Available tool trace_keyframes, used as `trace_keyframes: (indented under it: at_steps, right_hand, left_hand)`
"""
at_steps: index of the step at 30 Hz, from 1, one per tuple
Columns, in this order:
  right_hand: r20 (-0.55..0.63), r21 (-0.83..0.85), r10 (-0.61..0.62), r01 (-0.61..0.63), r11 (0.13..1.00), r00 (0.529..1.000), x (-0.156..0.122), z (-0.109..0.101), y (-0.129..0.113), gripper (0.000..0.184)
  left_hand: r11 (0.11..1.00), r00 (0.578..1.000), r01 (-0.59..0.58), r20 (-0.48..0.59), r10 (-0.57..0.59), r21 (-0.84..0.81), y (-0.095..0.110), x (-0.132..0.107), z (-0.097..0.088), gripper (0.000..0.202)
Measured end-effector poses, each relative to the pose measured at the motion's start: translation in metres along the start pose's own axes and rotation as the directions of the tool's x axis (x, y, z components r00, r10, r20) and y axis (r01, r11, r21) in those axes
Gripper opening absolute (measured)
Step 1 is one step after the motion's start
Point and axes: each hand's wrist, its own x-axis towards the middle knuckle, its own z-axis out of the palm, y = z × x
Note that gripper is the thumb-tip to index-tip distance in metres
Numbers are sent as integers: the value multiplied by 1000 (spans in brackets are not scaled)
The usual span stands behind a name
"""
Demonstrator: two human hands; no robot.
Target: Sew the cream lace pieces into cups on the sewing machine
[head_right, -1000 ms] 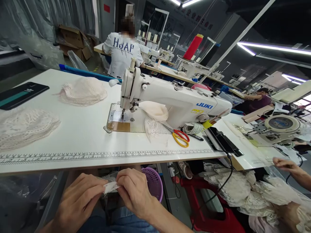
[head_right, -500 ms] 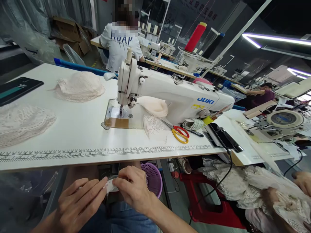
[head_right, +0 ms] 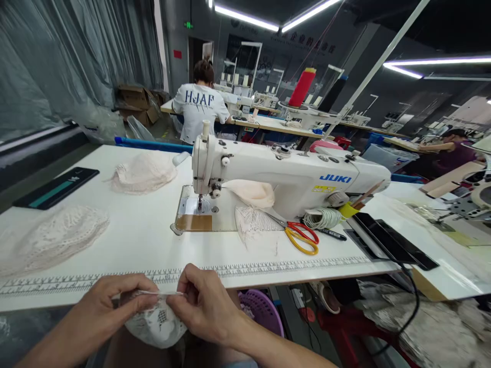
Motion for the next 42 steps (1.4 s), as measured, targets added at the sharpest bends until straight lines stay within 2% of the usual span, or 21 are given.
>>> trace_keyframes:
  at_steps: [2, 4, 6, 8, 10, 13, 15, 17, 19, 22, 24, 27, 29, 31, 32, 35, 37, 40, 42]
  right_hand:
    - [10, -6, 23, -23, 1000, 1000, 25, -5, 1, 18]
    - [-7, -121, 38, -39, 992, 999, 53, -14, 5, 21]
    - [-25, -239, 50, -54, 969, 998, 76, -28, 14, 27]
    - [-45, -315, 51, -62, 947, 998, 91, -46, 25, 32]
    - [-81, -374, 32, -60, 925, 996, 95, -65, 36, 29]
    - [-85, -476, -89, 38, 879, 992, 93, -86, 50, 21]
    - [-30, -526, -246, 194, 828, 969, 91, -93, 56, 22]
    - [53, -546, -392, 356, 758, 918, 92, -95, 62, 21]
    - [129, -557, -462, 450, 699, 878, 93, -94, 66, 22]
    - [198, -606, -467, 482, 633, 862, 93, -91, 71, 24]
    - [217, -633, -442, 470, 615, 870, 92, -90, 72, 24]
    - [221, -665, -397, 435, 607, 891, 91, -89, 72, 27]
    - [224, -680, -379, 422, 600, 898, 90, -89, 71, 28]
    - [219, -686, -380, 419, 595, 899, 90, -88, 70, 28]
    - [212, -687, -387, 419, 594, 897, 91, -88, 70, 27]
    - [181, -686, -405, 410, 601, 896, 91, -87, 69, 22]
    - [170, -672, -410, 410, 617, 896, 92, -88, 68, 20]
    - [158, -641, -423, 419, 644, 892, 92, -93, 67, 19]
    - [144, -639, -423, 410, 651, 895, 92, -96, 67, 18]
  left_hand:
    - [994, 990, 105, 95, -109, 38, 12, 28, -24, 24]
    - [990, 981, 79, 166, -98, 118, 18, 67, -42, 23]
    - [978, 971, 56, 218, -101, 201, 17, 111, -53, 23]
    - [966, 963, 52, 244, -116, 254, 10, 150, -55, 22]
    - [956, 954, 45, 270, -128, 291, 2, 179, -51, 20]
    - [945, 938, 35, 317, -144, 324, -5, 201, -41, 20]
    - [940, 927, 33, 341, -156, 340, -4, 206, -37, 21]
    - [933, 919, 29, 358, -166, 358, -1, 209, -34, 20]
    - [925, 914, 16, 369, -167, 379, 3, 213, -33, 18]
    - [906, 921, -30, 364, -139, 422, 7, 220, -34, 15]
    - [880, 946, -68, 311, -93, 470, 6, 226, -37, 14]
    - [817, 991, -93, 132, 22, 569, 3, 229, -42, 17]
    - [776, 992, -110, 14, 129, 621, 1, 224, -43, 24]
    - [745, 971, -156, -39, 237, 648, 1, 212, -38, 28]
    - [729, 955, -204, -32, 296, 654, 1, 204, -32, 27]
    - [655, 885, -393, 72, 460, 646, 0, 180, -14, 24]
    - [589, 835, -462, 101, 541, 663, -1, 170, -5, 25]
    - [512, 797, -489, 124, 591, 706, -3, 166, -2, 27]
    - [495, 785, -506, 139, 603, 706, -3, 167, -4, 27]
